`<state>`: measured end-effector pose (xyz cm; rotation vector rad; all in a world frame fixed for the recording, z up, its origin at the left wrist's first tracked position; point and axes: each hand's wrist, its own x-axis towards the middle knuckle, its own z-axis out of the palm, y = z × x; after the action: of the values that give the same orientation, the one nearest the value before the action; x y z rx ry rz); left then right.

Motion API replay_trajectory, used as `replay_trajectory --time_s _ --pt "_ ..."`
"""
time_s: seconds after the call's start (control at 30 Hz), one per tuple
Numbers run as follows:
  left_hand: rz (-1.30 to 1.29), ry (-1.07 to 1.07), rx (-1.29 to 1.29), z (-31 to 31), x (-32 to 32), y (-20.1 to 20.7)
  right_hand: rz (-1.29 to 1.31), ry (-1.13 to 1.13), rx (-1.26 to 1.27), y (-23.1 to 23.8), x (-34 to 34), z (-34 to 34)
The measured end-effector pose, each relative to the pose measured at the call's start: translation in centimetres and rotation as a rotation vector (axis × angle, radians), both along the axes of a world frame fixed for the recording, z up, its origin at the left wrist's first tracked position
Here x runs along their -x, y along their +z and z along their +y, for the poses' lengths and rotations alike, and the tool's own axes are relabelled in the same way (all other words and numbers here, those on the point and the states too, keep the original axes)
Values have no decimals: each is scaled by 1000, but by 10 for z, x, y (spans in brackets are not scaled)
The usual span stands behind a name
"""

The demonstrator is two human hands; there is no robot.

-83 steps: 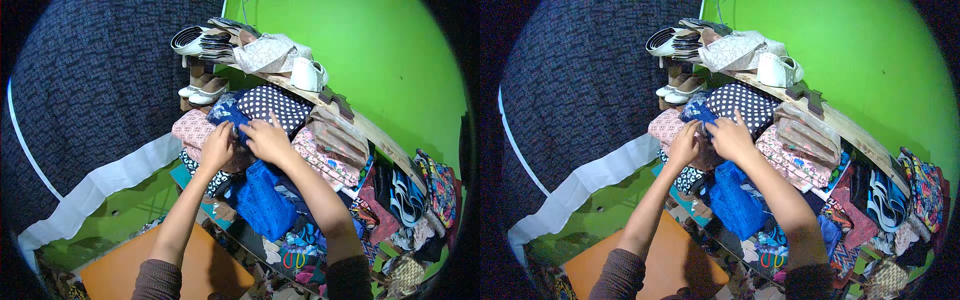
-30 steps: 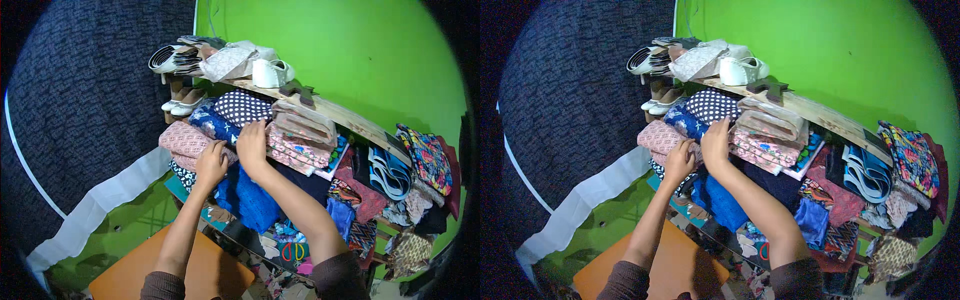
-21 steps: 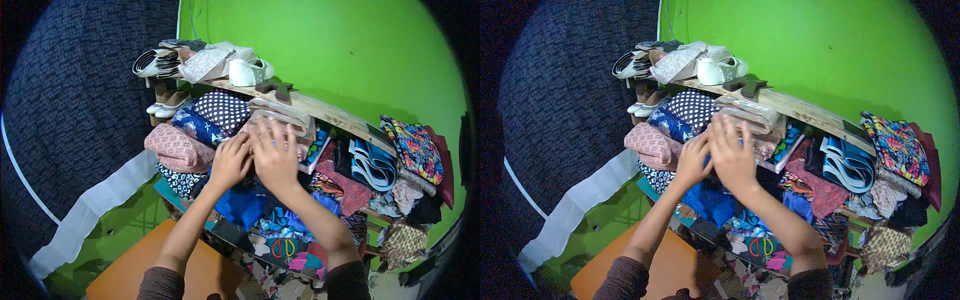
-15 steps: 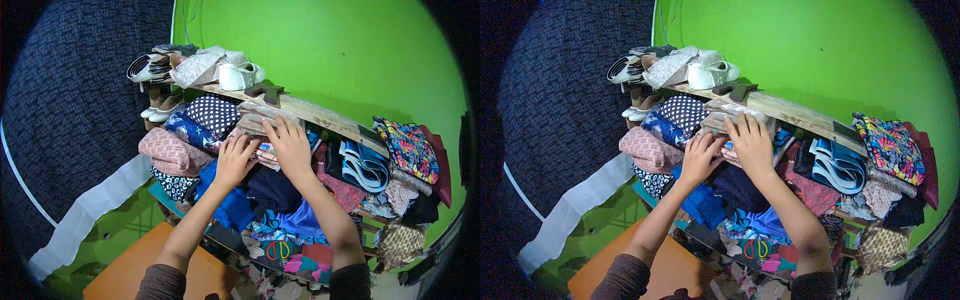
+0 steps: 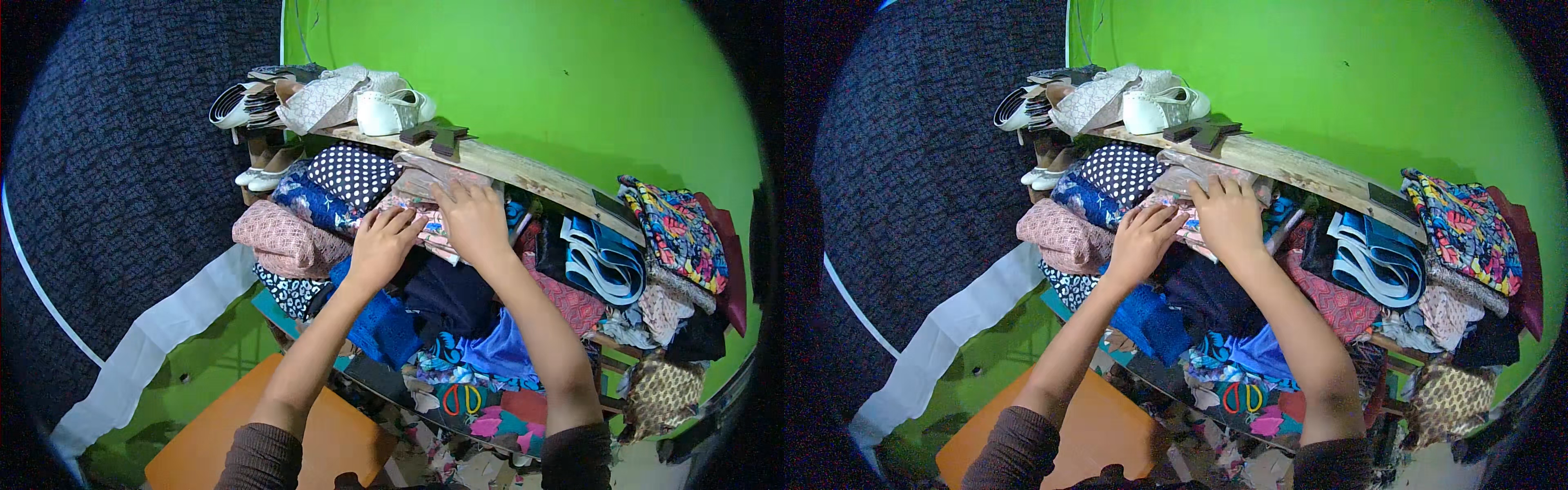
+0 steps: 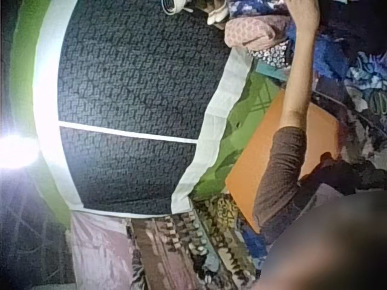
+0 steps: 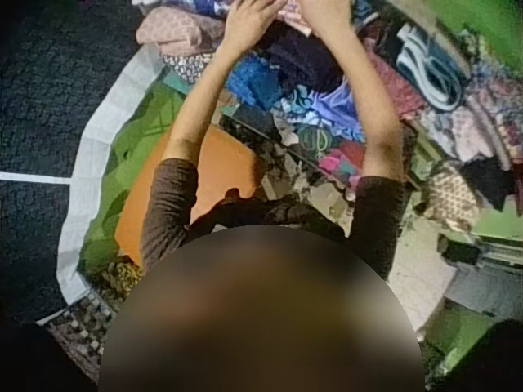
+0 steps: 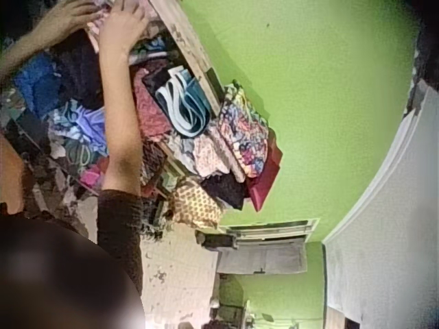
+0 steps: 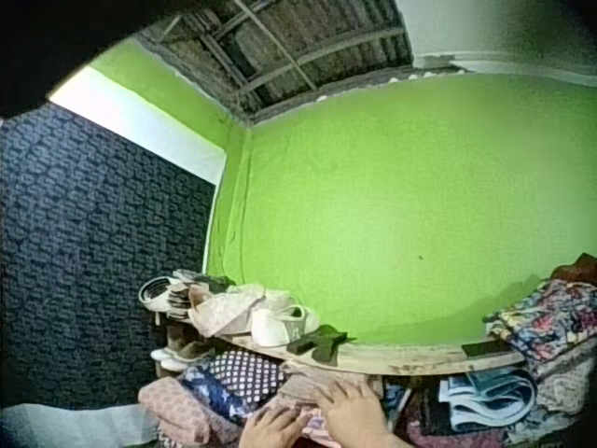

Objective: Sorting and organizing various fabric pieces on a shelf in a workshop.

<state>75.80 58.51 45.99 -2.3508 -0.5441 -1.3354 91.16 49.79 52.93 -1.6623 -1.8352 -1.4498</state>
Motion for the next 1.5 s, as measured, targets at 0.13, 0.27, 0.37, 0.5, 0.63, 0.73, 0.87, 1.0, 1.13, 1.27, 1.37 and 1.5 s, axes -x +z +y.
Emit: replay_trajectory --time_s 0.13,0.27,0.37,0.5,0.63,0.73,0.87,1.0,1.13,1.27,1.37,1.5 --pt "46 15 -55 10 1 9 76 92 42 1 0 -8" --pt "75 23 -50 13 -2 19 88 95 125 6 -12 -10" --pt "154 49 34 13 -3 20 79 103 172 10 -16 -11" --pt "123 16 30 8 -2 14 93 166 -44 -2 -7 -29" --pt "32 -89 -14 -7 4 15 195 159 -43 -30 4 -68" --pt "-113 -119 -70 -17 0 13 227 68 -17 -41 -3 -86" --pt "-168 -124 -185 -19 -15 15 222 -81 -17 -50 -20 -92" --pt "-34 -32 -351 -10 -26 30 138 -115 -112 -58 -33 -72" --pt "113 43 -271 -7 -35 45 65 -144 -66 -63 -38 -67" --pt "42 -62 -319 3 -43 59 36 -71 -78 -62 -46 -65" --pt "-6 -71 -340 8 -54 59 58 -72 -49 -62 -49 -68" --pt "-52 -63 -320 11 -61 53 126 -27 -68 -58 -43 -65"
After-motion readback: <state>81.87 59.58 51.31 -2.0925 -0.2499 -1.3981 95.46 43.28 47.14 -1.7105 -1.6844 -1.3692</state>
